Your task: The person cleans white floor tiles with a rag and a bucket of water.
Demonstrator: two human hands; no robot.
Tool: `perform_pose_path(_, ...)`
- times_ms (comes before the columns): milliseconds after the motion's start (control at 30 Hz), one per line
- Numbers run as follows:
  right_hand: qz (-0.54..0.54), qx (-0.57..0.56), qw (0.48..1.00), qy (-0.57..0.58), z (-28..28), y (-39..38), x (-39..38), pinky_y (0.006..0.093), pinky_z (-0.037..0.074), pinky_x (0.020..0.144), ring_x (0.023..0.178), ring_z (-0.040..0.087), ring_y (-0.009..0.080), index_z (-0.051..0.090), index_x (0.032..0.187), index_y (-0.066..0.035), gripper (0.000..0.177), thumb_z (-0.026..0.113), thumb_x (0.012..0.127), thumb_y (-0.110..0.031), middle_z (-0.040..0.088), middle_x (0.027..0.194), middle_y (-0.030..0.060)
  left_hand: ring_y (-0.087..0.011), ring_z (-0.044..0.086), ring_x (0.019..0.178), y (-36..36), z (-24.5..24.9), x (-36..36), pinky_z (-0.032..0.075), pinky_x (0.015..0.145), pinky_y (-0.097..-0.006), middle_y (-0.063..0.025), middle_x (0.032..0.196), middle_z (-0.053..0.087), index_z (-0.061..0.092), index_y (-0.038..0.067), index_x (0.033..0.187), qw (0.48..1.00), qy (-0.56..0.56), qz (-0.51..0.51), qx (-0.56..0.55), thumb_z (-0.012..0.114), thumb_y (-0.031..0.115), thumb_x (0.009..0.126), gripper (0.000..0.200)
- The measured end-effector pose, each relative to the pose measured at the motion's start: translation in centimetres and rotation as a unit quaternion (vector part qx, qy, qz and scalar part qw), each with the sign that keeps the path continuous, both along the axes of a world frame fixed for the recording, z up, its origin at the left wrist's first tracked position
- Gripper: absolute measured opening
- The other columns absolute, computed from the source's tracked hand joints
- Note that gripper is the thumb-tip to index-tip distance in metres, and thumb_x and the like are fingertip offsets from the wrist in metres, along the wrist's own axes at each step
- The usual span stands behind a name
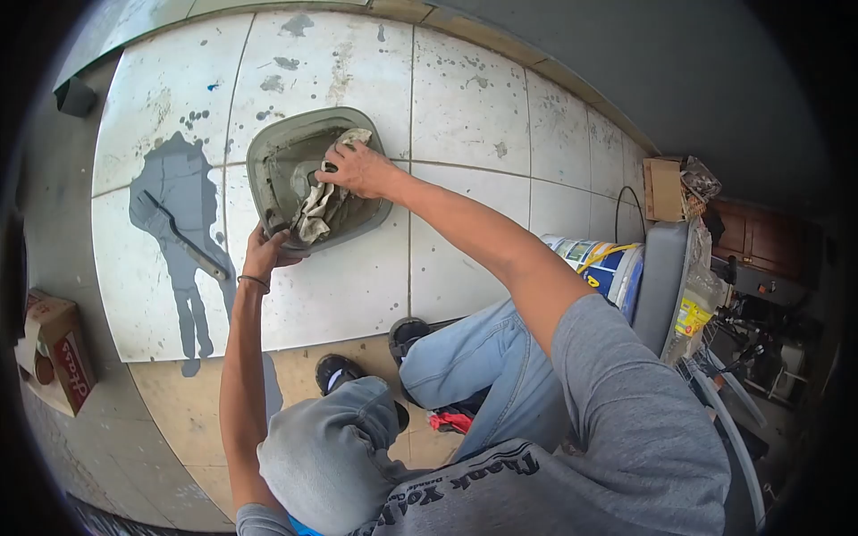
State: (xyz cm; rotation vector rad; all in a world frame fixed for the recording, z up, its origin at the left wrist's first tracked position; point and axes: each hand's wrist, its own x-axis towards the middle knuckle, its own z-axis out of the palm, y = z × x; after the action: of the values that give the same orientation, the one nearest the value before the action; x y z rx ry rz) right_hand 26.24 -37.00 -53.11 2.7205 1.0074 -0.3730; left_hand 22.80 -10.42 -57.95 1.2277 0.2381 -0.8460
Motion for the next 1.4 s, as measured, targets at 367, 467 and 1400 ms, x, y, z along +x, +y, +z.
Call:
perform_pose_path(367, -0.207, -0.042, 0.959, 0.188, 3.7, 3.6, 3.4, 0.0472, 0.051, 0.086, 0.112, 0.058, 0.0376, 0.038, 0.139, -0.014, 0.071, 0.067, 0.074, -0.017, 0.049, 0.128, 0.0249, -0.0271, 0.07, 0.064, -0.2, -0.5, 7.6, 0.054, 0.046, -0.0321, -0.022, 0.095, 0.066, 0.033, -0.009, 0.139, 0.966, -0.125, -0.081, 0.21, 0.06, 0.023, 0.087, 0.068)
perform_pose_path(467, -0.213, -0.017, 0.959, 0.185, 4.1, 4.1, 4.1, 0.0481, 0.05, 0.089, 0.112, 0.057, 0.039, 0.036, 0.139, -0.011, 0.07, 0.066, 0.076, -0.019, 0.049, 0.127, 0.0254, -0.0405, 0.051, 0.119, -1.0, 0.9, 5.9, 0.04, 0.1, -0.0444, -0.0325, 0.123, 0.052, 0.027, -0.009, 0.142, 0.892, -0.282, -0.018, 0.354, 0.065, 0.018, 0.078, 0.079)
perform_pose_path(1400, 0.227, 0.086, 0.943, 0.226, -3.1, 0.9, 3.7, 0.0442, 0.05, 0.081, 0.096, 0.054, 0.0328, 0.051, 0.108, 0.002, 0.045, 0.067, 0.074, -0.024, 0.051, 0.102, 0.0191, -0.0324, 0.065, 0.093, -3.6, 0.3, 4.5, 0.053, 0.079, -0.0409, -0.0118, 0.11, 0.062, 0.067, 0.024, 0.114, 0.683, -0.525, -0.308, 0.404, 0.053, 0.008, 0.085, 0.036)
